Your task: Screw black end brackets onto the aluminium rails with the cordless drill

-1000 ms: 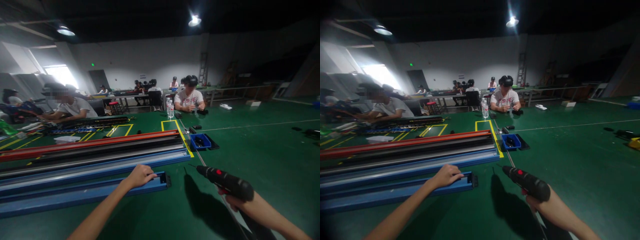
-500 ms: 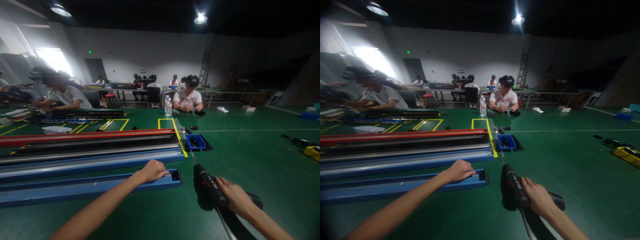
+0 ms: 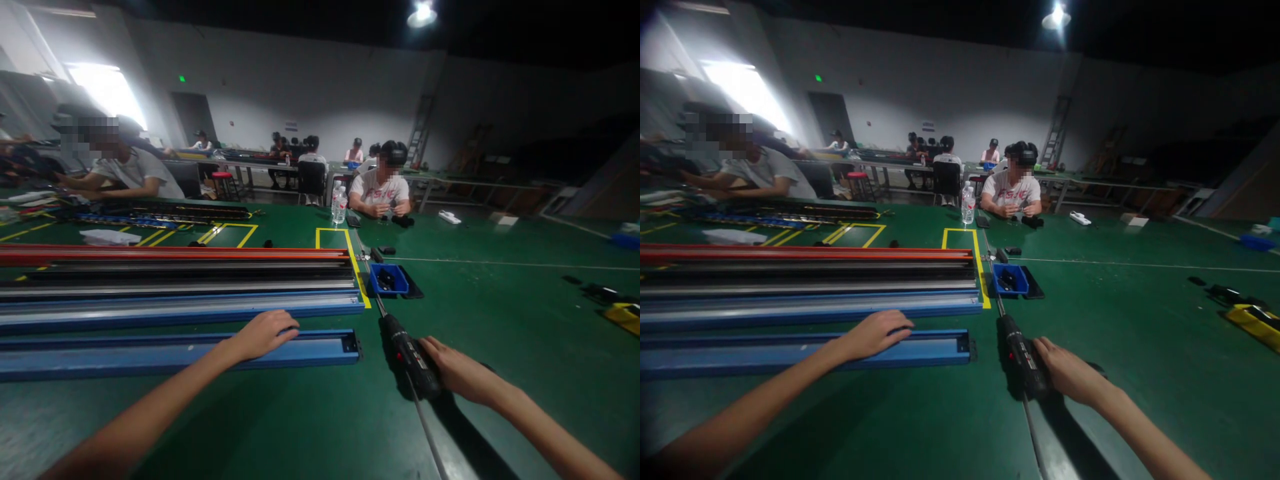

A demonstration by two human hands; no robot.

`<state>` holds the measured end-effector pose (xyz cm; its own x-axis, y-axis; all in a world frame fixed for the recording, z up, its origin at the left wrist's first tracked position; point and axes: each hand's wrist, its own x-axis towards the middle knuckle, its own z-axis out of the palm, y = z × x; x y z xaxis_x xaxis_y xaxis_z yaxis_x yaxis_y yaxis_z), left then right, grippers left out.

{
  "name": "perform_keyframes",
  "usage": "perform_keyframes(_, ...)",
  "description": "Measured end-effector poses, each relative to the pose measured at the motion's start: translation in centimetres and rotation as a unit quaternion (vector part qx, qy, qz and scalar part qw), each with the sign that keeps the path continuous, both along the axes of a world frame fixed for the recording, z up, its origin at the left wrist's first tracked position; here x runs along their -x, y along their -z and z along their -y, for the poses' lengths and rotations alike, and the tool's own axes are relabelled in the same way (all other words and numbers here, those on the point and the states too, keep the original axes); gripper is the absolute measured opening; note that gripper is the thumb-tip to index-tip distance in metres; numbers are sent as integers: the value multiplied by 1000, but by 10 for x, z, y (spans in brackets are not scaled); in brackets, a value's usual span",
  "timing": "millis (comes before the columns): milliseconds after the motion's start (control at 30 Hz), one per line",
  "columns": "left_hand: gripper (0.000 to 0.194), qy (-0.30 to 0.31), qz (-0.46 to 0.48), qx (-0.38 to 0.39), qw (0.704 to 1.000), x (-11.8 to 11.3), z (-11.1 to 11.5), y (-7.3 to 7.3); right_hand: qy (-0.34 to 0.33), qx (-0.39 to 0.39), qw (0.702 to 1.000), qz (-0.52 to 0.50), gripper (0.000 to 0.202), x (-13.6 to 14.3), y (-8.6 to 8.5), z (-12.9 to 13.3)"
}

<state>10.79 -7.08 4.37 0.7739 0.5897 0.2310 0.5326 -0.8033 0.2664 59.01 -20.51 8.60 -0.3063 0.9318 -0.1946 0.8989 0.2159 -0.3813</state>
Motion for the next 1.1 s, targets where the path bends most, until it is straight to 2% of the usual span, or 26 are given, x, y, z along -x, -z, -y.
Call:
perform_keyframes(133,49,-72,1,-4,997,89,9,4,13,17,999,-26,60,-4,3,1)
perform_keyframes(300,50,-199,-90,-2,976,199,23,2,3,25,999,-29,54,-10,-1,0)
perform_keyframes(400,44,-246,-122,2,962,247,28,5,-8,30,999,-40,65,-18,-11,-4)
perform_keyframes(467,42,-265,-121,4,957,267,28,10,16,38,998,-53,71,-23,-18,-12)
perform_keyframes(600,44,-272,-110,18,956,281,22,21,57,16,997,-56,69,-13,-26,-34)
perform_keyframes(767,45,-283,-97,8,954,275,21,26,-16,-18,999,-40,71,49,-21,-42)
perform_keyframes(933,47,-289,-81,0,954,259,32,30,-113,-72,991,-3,80,115,9,-32)
perform_keyframes(1000,49,-289,-77,-3,954,250,37,32,-128,-109,986,20,84,129,25,-30)
perform_keyframes(1100,49,-299,-80,-2,951,237,45,36,-144,-157,976,43,89,134,46,-31)
